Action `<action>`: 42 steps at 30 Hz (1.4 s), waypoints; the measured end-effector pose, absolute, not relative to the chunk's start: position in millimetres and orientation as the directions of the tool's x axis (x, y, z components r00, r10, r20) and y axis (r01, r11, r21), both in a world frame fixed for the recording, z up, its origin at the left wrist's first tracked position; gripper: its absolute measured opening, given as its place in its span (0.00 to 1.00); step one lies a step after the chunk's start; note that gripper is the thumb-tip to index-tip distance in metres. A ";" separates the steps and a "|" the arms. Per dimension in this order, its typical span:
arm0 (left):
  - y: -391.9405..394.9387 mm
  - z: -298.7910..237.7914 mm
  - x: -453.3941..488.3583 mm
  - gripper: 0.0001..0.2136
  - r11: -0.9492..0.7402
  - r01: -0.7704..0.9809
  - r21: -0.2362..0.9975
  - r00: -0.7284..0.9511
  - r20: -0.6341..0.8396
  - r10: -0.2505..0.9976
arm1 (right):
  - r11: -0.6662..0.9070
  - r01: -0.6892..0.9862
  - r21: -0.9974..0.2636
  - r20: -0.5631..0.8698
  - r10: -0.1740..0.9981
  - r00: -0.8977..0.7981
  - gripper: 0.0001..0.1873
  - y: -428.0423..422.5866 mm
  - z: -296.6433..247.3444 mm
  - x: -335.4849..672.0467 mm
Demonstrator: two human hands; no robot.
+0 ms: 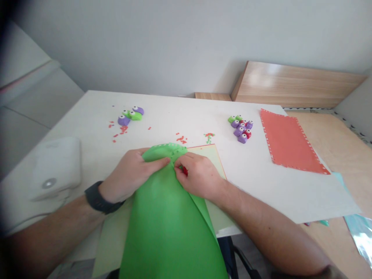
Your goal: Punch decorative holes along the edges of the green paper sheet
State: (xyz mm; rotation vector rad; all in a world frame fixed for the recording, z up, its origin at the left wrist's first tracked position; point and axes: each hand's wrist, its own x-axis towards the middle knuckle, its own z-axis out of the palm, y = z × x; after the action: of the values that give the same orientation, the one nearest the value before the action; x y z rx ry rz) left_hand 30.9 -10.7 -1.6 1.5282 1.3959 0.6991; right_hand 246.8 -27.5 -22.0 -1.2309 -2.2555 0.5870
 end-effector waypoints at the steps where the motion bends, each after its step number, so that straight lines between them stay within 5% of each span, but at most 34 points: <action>1: -10.8 -2.1 30.6 0.16 0.067 0.443 0.894 0.196 -0.169 0.966 | 0.496 0.643 -0.583 0.220 0.859 -0.462 0.05 -27.4 -21.7 247.2; 27: -11.8 -6.4 28.9 0.16 0.101 0.435 0.895 0.180 -0.197 0.964 | 0.431 0.655 -0.621 0.173 0.890 -0.422 0.04 -27.2 -17.0 248.8; 35: -11.1 -3.2 25.4 0.18 0.168 0.404 0.899 0.170 -0.254 0.952 | 0.161 0.615 -0.772 0.096 0.986 -0.138 0.06 -5.6 -12.3 276.8; 42: -14.9 3.0 19.5 0.21 0.213 0.377 0.901 0.200 -0.304 0.931 | -0.025 0.630 -0.776 0.144 0.966 0.215 0.13 34.6 -23.3 325.3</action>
State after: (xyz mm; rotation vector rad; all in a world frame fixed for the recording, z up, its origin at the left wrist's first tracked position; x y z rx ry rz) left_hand 19.5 -14.9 3.0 1.3617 1.3746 0.6307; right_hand 325.3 34.6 -23.3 -1.7387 -1.4965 0.5648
